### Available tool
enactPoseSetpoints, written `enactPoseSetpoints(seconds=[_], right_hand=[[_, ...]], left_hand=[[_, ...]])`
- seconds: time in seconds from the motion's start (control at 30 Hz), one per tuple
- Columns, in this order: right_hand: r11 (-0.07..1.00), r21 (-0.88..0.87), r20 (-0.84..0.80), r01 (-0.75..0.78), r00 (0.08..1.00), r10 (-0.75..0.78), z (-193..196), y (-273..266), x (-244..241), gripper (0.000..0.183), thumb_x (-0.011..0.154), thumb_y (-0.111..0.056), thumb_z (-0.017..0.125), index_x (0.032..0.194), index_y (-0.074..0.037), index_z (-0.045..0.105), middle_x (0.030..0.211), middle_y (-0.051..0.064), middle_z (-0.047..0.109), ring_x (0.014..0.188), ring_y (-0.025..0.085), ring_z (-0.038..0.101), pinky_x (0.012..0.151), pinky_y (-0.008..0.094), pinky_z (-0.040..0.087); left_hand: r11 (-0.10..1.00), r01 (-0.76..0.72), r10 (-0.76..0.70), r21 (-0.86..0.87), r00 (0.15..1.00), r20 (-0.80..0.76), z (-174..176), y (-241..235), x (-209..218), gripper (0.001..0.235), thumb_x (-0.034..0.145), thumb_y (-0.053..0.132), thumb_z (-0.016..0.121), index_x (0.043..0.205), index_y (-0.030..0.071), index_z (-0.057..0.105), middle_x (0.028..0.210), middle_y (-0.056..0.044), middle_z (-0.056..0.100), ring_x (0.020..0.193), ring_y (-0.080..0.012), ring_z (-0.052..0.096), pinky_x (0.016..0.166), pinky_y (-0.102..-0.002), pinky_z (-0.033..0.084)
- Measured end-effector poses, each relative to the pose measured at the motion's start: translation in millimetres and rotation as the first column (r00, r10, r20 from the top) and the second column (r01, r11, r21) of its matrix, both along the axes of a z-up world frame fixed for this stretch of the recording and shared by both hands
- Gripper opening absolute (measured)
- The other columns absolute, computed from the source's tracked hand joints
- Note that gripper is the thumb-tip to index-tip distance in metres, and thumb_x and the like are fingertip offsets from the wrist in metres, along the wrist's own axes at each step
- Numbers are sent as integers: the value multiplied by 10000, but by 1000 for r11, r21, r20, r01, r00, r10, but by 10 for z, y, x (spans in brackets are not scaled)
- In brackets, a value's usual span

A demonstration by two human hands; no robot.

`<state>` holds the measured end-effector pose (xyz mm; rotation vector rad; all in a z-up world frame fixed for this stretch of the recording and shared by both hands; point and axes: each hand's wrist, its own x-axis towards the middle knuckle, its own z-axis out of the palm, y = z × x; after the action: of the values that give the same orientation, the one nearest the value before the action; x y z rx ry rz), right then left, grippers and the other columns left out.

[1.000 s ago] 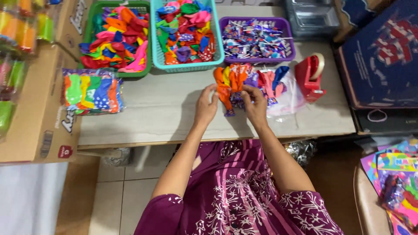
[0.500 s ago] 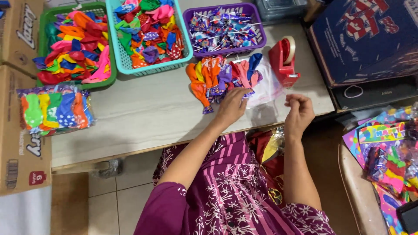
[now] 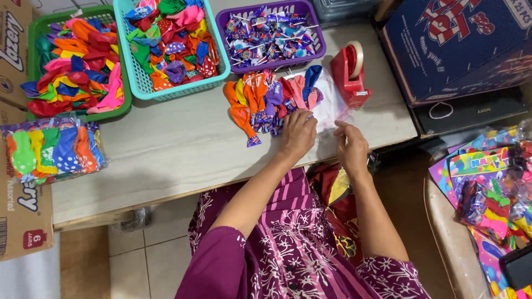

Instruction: Selecting various colored balloons from bins and packaging them into plastic sleeves.

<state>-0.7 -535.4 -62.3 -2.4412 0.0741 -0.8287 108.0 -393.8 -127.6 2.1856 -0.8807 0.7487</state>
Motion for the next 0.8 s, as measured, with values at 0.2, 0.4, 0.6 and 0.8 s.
enactPoseSetpoints(seconds=[0.2,0.4,0.6,0.8], right_hand=[[986,-153,-46,63,996,-71,-223,-105,103,207,959,-316,810,948,-124,730,1091,91,773,1044,279,730,876,394,578],[932,-338,-77,-127,991,107,-177,-47,149,242,959,-120,675,1181,-82,764,1364,191,668,1286,407,600,1052,467,509],[840,-486,-259,-243,958,127,-387,-126,444,517,931,-215,589,1423,-61,636,1507,200,567,1438,402,468,1170,547,357],[839,-326,-539,-436,815,214,-154,-309,385,714,864,-370,622,1549,-204,505,1573,144,497,1493,352,403,1214,537,312]], left_hand=[[993,21,-29,-113,997,-72,6,198,-68,117,894,137,656,1000,179,683,1059,-1,642,1131,-245,619,875,-391,480],[998,56,-59,-30,992,-109,-114,368,-31,179,898,90,644,1039,174,715,1037,3,656,1091,-239,601,816,-380,459],[993,100,-92,60,987,-131,-17,419,-77,233,899,101,678,1123,151,714,1149,-14,666,1188,-251,546,876,-399,431],[969,137,-101,208,980,-172,49,510,-111,311,906,152,688,1217,141,705,1338,-59,608,1331,-288,468,970,-428,391]])
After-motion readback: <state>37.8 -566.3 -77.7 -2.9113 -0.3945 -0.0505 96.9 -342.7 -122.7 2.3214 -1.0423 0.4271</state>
